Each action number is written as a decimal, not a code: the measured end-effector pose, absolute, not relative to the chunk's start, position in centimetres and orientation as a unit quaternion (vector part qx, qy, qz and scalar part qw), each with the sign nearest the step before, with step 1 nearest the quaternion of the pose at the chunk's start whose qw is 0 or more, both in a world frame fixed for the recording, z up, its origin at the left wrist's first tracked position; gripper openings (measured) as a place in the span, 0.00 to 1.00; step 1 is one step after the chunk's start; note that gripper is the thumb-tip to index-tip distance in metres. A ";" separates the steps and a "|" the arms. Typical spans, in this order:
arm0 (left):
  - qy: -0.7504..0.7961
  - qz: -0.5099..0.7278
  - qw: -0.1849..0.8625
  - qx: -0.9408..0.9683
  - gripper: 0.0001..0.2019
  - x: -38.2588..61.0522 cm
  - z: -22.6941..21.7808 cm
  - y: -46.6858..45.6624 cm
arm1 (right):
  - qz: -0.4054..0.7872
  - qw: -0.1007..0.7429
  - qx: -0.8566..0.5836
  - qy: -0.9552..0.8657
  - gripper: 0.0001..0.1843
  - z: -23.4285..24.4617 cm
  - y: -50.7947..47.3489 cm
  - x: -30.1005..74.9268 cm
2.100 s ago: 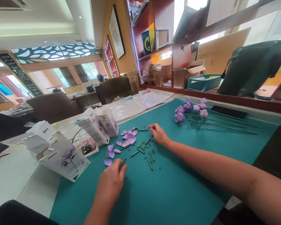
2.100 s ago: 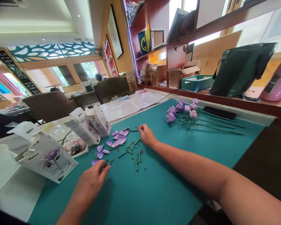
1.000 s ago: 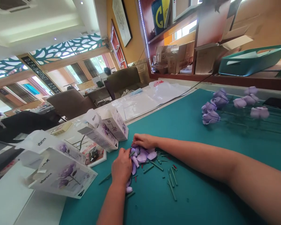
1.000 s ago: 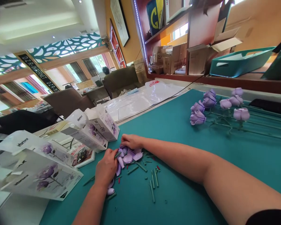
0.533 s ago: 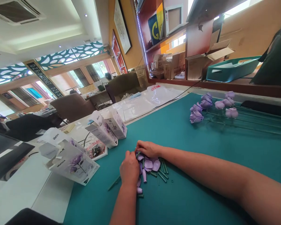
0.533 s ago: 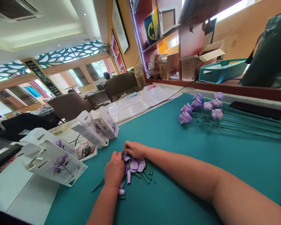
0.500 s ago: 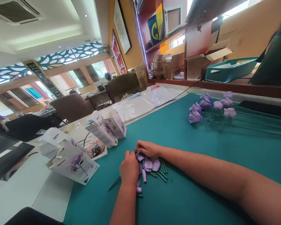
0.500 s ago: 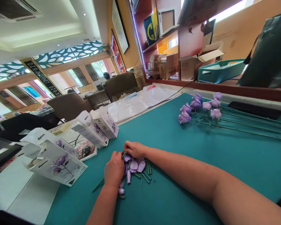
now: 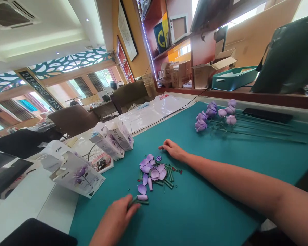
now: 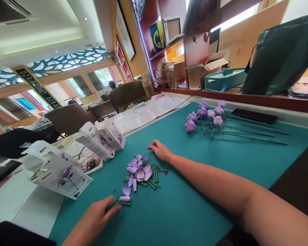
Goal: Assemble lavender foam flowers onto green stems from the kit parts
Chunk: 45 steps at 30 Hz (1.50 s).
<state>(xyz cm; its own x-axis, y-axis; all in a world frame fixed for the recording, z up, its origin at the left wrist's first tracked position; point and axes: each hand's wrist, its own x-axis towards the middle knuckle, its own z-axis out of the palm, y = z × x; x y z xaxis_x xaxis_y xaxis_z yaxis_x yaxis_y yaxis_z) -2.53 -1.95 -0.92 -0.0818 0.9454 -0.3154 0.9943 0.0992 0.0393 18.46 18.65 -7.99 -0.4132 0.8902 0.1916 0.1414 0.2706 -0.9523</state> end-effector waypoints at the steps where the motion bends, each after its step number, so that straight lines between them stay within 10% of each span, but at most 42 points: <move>1: 0.725 -0.098 0.145 0.666 0.11 -2.4 -1.3 -2.6 | 0.473 0.401 -0.376 -0.689 0.05 -8.3 18.3 18.5; 25: 0.782 -0.049 0.067 0.617 0.10 -2.8 -2.7 1.4 | 0.543 0.461 -0.347 -0.610 0.03 -5.3 17.8 17.8; 45: 0.697 0.218 0.090 0.677 0.14 1.3 -1.2 -1.3 | 0.662 0.367 -0.201 -0.622 0.06 -2.7 8.9 17.6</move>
